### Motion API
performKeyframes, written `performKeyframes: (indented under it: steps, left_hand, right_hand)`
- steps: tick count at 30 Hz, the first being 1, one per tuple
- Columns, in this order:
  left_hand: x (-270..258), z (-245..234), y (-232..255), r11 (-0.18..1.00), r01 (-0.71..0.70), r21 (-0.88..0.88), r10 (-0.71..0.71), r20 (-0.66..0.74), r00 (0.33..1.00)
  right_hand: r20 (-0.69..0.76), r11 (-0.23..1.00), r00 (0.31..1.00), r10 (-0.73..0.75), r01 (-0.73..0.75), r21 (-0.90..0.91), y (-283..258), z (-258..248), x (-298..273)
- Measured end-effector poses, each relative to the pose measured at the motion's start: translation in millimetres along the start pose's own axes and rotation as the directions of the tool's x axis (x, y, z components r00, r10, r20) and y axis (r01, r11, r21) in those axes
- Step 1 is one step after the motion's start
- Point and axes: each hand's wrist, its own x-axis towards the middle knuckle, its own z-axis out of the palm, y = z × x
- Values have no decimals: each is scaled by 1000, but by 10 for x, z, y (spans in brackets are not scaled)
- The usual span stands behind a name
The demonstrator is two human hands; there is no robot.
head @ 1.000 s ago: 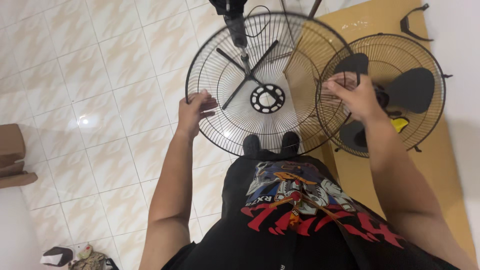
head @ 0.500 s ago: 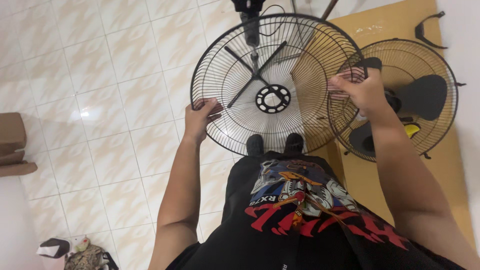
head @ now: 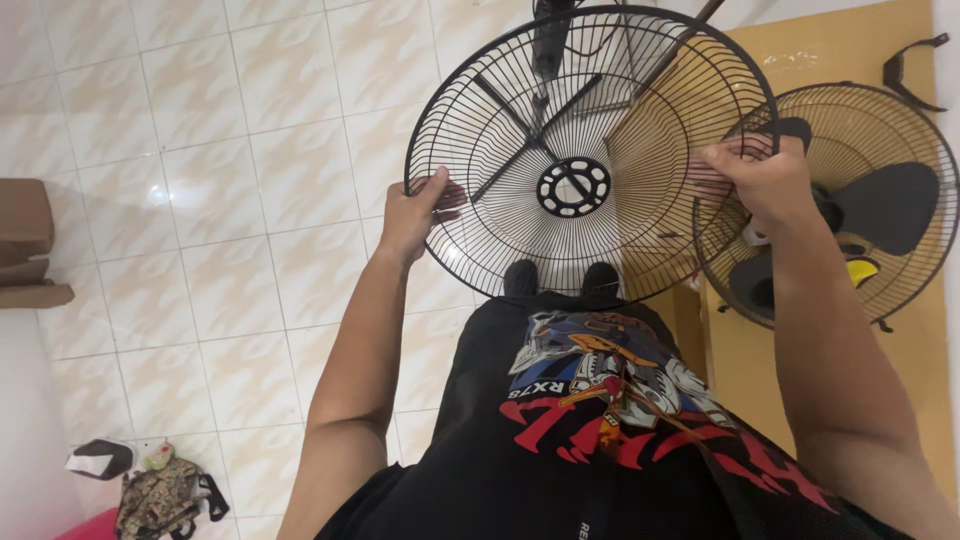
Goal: The person assembles a standing electric fan by attaching the front grille, securing the central hub cap, and installing the fan blades onto the motor shaft. The person then wipes the fan blades with a cloth.
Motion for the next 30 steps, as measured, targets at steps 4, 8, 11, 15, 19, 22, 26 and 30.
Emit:
performKeyframes:
  steps: [4, 8, 11, 15, 19, 22, 26, 30]
  left_hand:
    - [-3, -48, 49, 999, -49, 9, 50, -29, 998]
    - [1, -63, 80, 992, -126, 28, 128, -72, 989]
    - [59, -60, 130, 984, -170, 48, 174, -98, 980]
    - [281, -18, 311, 972, -230, 37, 233, -98, 968]
    - [593, 81, 461, 948, -313, 64, 318, -89, 944]
    - [866, 190, 720, 941, -333, 63, 338, -124, 933]
    - [1154, 321, 1039, 907, -402, 128, 416, -119, 901]
    - [1331, 357, 1252, 881, -449, 151, 468, -131, 874]
  right_hand:
    - [-60, 992, 996, 66, -59, 115, -9, 206, -65]
    - [-34, 996, 999, 35, -33, 81, -2, 271, -102]
    - [-45, 998, 999, -9, 11, 55, 17, 273, -114]
    - [-105, 997, 992, -65, 69, 36, -60, 295, 87]
    - [-98, 993, 989, -110, 115, 41, -141, 248, 382]
    - [-110, 974, 971, -213, 219, 50, -277, 208, 686]
    - [-126, 964, 958, -258, 264, 25, -396, 197, 1104]
    - [-131, 942, 937, -324, 332, 41, -464, 220, 1441]
